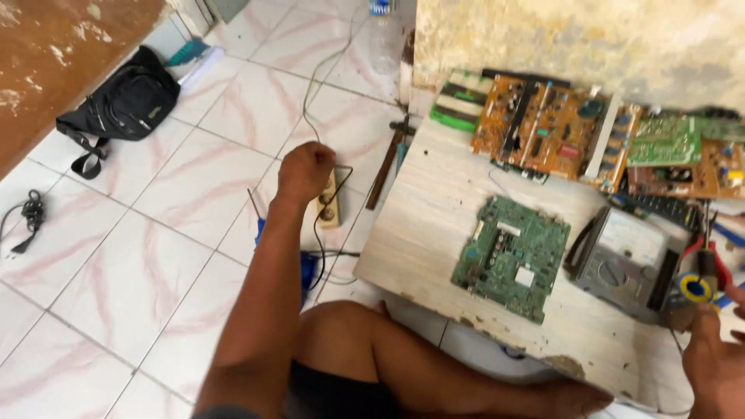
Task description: Testing and repairing electronic circuit boards using a multimeter and a soldering iron.
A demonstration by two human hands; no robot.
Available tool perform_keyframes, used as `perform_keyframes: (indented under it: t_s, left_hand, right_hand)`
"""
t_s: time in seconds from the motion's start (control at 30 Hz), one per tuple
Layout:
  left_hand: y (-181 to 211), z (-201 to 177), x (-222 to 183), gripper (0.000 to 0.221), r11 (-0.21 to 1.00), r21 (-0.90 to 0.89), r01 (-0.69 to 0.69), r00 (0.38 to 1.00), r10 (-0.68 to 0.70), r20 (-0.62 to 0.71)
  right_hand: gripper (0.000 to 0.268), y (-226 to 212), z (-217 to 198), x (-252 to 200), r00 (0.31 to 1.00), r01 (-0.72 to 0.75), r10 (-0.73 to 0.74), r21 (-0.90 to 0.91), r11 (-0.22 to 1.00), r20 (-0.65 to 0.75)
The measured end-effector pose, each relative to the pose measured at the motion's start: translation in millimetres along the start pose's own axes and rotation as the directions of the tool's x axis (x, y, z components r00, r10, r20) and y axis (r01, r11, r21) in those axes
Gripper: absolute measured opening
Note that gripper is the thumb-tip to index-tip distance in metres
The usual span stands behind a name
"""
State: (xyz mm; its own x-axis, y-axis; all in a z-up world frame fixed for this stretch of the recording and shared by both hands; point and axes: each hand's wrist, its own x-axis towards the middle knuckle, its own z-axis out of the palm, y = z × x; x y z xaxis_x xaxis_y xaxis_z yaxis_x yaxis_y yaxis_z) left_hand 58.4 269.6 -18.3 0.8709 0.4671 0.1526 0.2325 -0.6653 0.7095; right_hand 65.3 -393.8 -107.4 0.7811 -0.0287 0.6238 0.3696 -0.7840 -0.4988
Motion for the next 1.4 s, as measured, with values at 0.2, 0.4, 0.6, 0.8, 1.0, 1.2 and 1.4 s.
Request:
perform_keyframes:
  t_s: [0.2,0.4,0.6,0.8,1.0,1.2,1.4]
  left_hand:
    - [-54.3,114.4,77.7,0.026,0.998,-0.038,-0.047,0.947,0.056,0.316]
    - [-73.2,218.4,110.6,0.030,0.942,0.300,-0.149,0.936,0.037,0.349]
    - [-52.6,240.6,116.6,0.028,0.905,0.424,0.034,0.882,-0.227,0.412]
    - [-62.4,246.2,122.9,0.033,0.921,0.385,0.055,0.894,-0.217,0.391]
    - [-80.6,200.4,112.9,0.040,0.983,0.181,0.032,0.984,-0.062,0.166]
    - [48.1,14.9,21.3,0.020,0.862,-0.482,-0.158,0.981,0.081,-0.178]
    - [160.4,1.5,-115.8,0.020,0.583,-0.812,0.038,0.984,0.119,0.131]
  right_hand:
    - [0.027,-34.0,-7.2,11.1,0.998,-0.026,0.027,0.008,1.000,-0.048]
    - [0.032,138.1,20.9,9.0,0.965,-0.224,0.215,0.047,0.973,0.147]
    - [0.030,119.9,1.9,18.0,0.883,-0.391,0.409,-0.120,0.912,0.230]
    - [0.025,1.8,-2.9,26.5,0.954,-0.278,0.283,-0.061,0.959,0.094]
    - [0.022,-36.5,-8.9,28.7,0.968,-0.249,0.249,-0.010,0.968,-0.010]
    - [0.021,-137.2,-4.3,27.5,0.971,-0.099,0.125,0.131,0.986,-0.204]
    - [0.038,-242.3,19.3,18.0,0.968,0.252,-0.241,0.291,0.923,-0.075]
